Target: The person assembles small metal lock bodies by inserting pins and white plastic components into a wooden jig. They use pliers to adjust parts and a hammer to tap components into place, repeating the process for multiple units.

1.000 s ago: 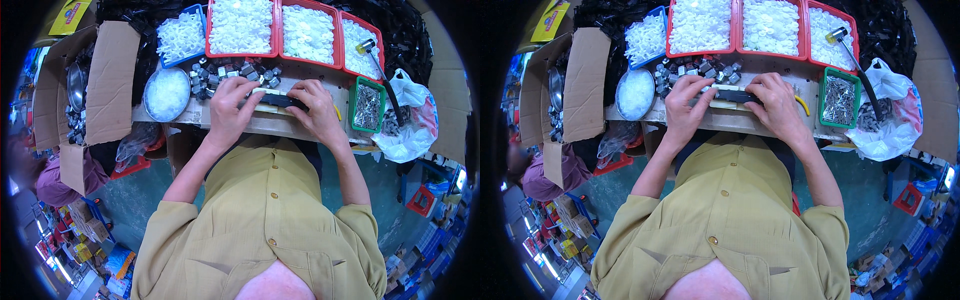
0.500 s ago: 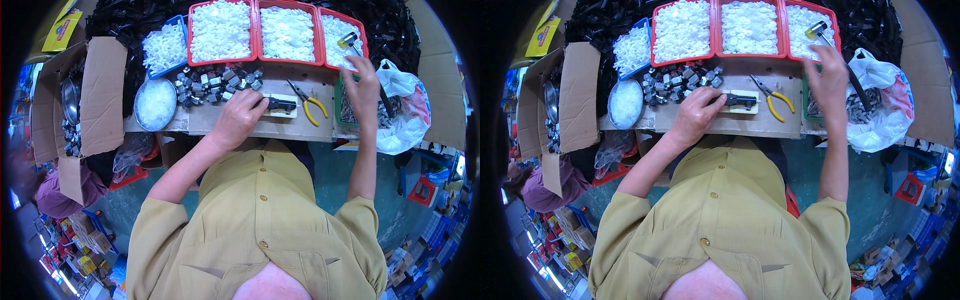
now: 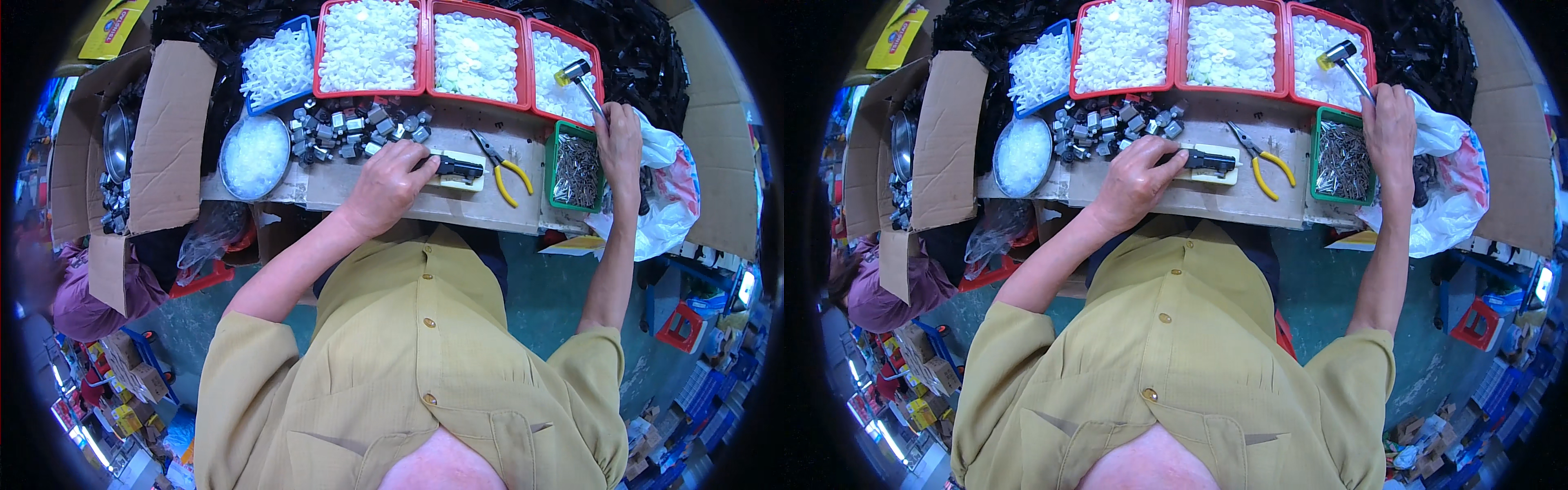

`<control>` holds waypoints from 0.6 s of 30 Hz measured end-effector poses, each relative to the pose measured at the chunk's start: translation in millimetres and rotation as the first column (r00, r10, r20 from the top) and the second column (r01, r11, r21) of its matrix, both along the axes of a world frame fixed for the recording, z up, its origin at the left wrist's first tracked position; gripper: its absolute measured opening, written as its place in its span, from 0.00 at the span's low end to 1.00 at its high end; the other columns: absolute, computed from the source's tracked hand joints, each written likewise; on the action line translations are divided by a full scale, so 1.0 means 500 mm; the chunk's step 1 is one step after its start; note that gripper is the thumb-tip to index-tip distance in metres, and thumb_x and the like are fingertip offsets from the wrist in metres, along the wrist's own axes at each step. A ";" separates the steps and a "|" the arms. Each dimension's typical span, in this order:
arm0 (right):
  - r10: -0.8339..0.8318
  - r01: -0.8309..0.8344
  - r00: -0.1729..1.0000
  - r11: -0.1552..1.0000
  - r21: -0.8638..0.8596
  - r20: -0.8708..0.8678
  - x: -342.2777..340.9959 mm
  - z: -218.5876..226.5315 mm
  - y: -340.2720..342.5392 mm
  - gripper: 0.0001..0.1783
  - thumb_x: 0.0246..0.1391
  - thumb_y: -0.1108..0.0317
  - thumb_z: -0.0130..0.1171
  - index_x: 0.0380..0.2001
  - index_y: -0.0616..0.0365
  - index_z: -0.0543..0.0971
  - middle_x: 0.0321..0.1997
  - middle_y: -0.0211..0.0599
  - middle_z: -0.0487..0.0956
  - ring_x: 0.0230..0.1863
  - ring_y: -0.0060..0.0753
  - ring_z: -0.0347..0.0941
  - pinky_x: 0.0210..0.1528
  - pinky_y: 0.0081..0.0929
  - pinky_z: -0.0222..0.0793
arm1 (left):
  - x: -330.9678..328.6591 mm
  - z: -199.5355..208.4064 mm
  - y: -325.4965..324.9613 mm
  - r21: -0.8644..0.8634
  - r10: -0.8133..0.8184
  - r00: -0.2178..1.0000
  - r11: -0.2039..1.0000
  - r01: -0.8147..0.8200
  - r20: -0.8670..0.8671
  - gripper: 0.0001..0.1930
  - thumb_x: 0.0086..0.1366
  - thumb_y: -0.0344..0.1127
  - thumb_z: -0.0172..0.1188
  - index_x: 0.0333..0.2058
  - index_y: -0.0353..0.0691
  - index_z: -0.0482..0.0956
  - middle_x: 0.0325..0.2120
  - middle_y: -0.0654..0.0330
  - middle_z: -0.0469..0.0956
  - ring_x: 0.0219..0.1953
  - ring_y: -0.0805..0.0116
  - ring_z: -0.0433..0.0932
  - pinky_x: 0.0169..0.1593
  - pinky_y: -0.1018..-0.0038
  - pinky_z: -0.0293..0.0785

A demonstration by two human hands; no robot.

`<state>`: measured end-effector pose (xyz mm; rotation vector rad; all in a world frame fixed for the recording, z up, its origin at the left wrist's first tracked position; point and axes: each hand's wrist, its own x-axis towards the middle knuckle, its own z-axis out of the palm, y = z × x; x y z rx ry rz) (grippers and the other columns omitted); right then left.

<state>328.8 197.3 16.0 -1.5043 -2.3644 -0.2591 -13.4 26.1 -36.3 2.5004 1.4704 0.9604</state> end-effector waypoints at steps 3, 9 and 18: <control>0.028 -0.054 0.981 0.989 -0.135 -0.191 -0.055 0.039 -0.086 0.09 0.62 0.70 0.58 0.40 0.63 0.73 0.35 0.51 0.77 0.39 0.56 0.76 0.40 0.48 0.68 | 0.000 -0.001 -0.002 -0.002 0.012 1.000 1.000 -0.012 -0.006 0.13 0.55 0.24 0.64 0.41 0.36 0.82 0.37 0.55 0.78 0.39 0.57 0.79 0.43 0.64 0.77; 0.177 -0.326 0.925 0.826 -0.459 -0.337 -0.131 0.024 -0.257 0.13 0.59 0.73 0.60 0.46 0.58 0.71 0.34 0.52 0.79 0.34 0.58 0.80 0.35 0.47 0.73 | 0.001 0.003 -0.003 0.007 0.025 0.999 1.000 -0.025 -0.026 0.11 0.56 0.26 0.62 0.40 0.36 0.82 0.35 0.56 0.78 0.38 0.58 0.79 0.42 0.64 0.76; 0.320 -0.366 0.820 0.930 -0.007 -0.475 -0.164 0.082 -0.300 0.19 0.56 0.81 0.60 0.52 0.64 0.77 0.41 0.49 0.82 0.40 0.47 0.82 0.42 0.38 0.77 | 0.002 -0.006 -0.002 0.055 0.035 0.999 0.998 -0.034 -0.018 0.10 0.57 0.27 0.61 0.39 0.36 0.82 0.34 0.56 0.76 0.38 0.59 0.78 0.42 0.65 0.76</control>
